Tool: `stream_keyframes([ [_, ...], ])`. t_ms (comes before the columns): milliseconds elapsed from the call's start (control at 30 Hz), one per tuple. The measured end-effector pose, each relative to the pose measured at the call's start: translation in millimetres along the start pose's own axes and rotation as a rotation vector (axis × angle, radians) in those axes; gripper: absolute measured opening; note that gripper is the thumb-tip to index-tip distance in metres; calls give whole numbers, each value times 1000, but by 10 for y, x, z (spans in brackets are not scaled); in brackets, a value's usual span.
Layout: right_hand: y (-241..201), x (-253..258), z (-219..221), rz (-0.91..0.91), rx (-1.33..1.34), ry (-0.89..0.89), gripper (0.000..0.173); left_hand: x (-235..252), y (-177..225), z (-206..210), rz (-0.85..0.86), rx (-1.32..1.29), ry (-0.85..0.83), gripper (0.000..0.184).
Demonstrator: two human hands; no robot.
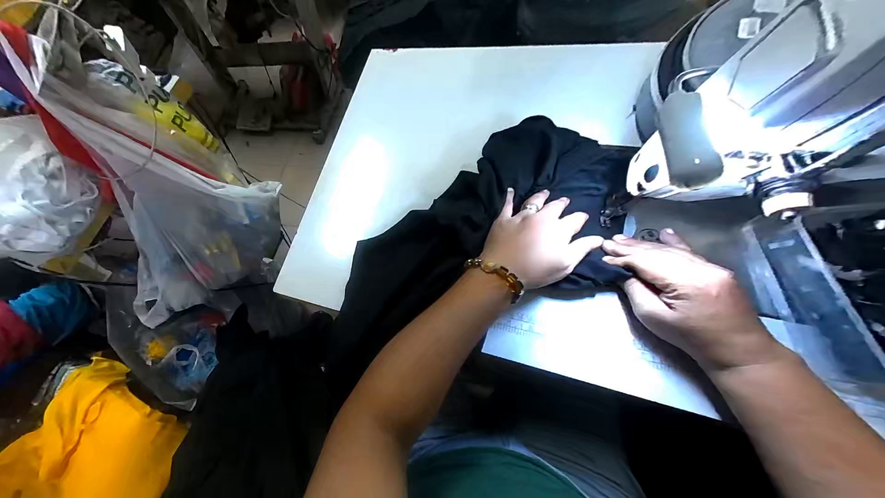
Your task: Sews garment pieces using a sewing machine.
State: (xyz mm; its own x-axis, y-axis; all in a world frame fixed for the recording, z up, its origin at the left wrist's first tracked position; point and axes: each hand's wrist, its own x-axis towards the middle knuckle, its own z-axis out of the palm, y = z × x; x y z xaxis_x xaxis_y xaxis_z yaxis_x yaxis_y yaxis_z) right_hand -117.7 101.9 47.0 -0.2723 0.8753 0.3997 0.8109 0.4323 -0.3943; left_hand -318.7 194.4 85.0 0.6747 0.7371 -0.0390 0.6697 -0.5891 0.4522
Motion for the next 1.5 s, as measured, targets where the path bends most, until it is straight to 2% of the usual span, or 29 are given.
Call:
stream_keyframes([
  [167,0,12,-1,0,-13,1,37,-76,-124,-78,113,56,12,39],
  [300,4,16,2,-6,-30,1,37,174,-31,-134,97,87,111,35],
  [467,-9,11,30,13,-33,47,38,637,6,-169,-126,193,-21,48],
  [533,4,-1,29,20,-30,44,38,711,-6,-176,-190,211,-54,60],
  [633,16,-6,27,14,-36,36,38,749,-82,-205,-237,194,-69,81],
  [767,7,-6,36,19,-43,52,38,734,-163,-258,-248,145,-63,95],
  [1267,-9,7,39,23,-45,63,35,741,-196,-287,-276,73,-21,117],
  [1500,1,-7,44,15,-41,67,36,714,-190,-239,-276,99,13,115],
])
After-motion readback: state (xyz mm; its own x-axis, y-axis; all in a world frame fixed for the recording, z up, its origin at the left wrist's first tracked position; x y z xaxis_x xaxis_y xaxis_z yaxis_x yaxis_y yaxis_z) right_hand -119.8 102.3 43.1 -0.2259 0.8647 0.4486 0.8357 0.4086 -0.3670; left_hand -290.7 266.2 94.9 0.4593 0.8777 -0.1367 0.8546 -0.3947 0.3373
